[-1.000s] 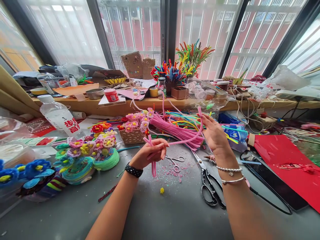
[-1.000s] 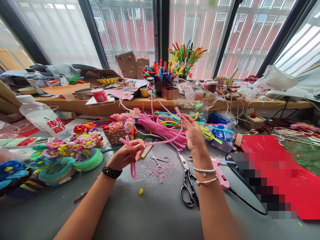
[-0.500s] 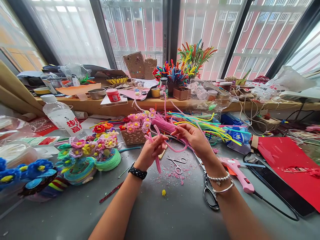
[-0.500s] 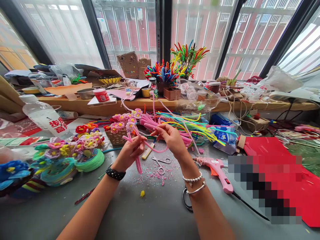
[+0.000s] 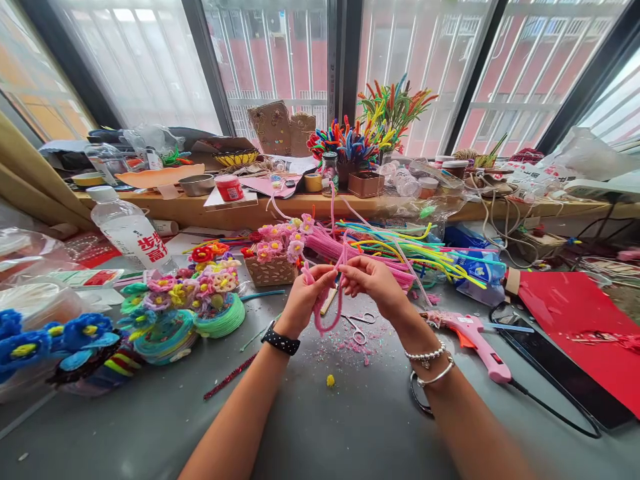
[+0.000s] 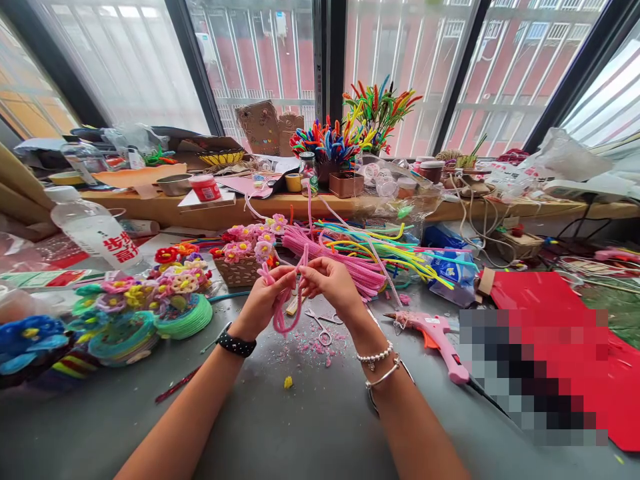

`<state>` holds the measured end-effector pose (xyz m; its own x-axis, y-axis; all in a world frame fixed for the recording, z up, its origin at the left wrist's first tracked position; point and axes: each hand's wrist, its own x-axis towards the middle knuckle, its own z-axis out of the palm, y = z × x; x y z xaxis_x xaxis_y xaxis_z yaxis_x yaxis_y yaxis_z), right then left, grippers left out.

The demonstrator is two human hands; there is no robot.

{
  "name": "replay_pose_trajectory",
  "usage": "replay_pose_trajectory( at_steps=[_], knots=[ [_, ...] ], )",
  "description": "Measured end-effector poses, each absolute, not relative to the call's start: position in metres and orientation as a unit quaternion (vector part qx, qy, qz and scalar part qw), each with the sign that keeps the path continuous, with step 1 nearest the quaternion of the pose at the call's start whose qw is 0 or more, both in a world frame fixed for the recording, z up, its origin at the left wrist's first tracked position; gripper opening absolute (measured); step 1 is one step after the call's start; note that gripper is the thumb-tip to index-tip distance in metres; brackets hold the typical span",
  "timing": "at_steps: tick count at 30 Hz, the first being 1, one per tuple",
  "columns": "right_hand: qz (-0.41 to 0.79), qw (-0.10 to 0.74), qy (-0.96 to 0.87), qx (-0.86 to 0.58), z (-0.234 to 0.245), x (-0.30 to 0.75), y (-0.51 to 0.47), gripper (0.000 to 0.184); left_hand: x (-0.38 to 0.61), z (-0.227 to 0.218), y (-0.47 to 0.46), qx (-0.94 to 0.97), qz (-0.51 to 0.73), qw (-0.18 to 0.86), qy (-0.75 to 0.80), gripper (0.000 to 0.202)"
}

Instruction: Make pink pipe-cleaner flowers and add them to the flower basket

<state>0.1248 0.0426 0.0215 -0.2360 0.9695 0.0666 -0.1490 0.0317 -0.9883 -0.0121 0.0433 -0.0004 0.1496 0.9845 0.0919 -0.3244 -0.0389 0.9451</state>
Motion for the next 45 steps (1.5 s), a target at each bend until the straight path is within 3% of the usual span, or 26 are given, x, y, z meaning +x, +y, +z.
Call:
replay_pose_trajectory(
  at_steps=[4,13,31,38,45],
  knots=[
    [0.604,0.449,-0.532,-0.387,0.021,0.126,0.043,0.021,-0.012,-0.003,0.044,0.48,0.551,0.591,0.342,0.023],
    [0.571,0.476,-0.553,-0.376,0.023,0.129,0.045,0.017,-0.015,-0.004,0.045,0.469,0.572,0.593,0.318,0.019],
    [0.579,0.383,-0.604,-0.391,0.023,0.13,0.041,0.028,-0.01,-0.004,0.041,0.47,0.529,0.622,0.335,0.026],
    [0.512,0.443,-0.646,-0.351,0.027,0.135,0.042,0.028,-0.008,-0.002,0.036,0.547,0.46,0.6,0.359,0.032],
    [0.496,0.545,-0.555,-0.385,0.019,0.129,0.048,0.031,-0.001,0.001,0.032,0.56,0.375,0.659,0.334,0.032]
  ],
)
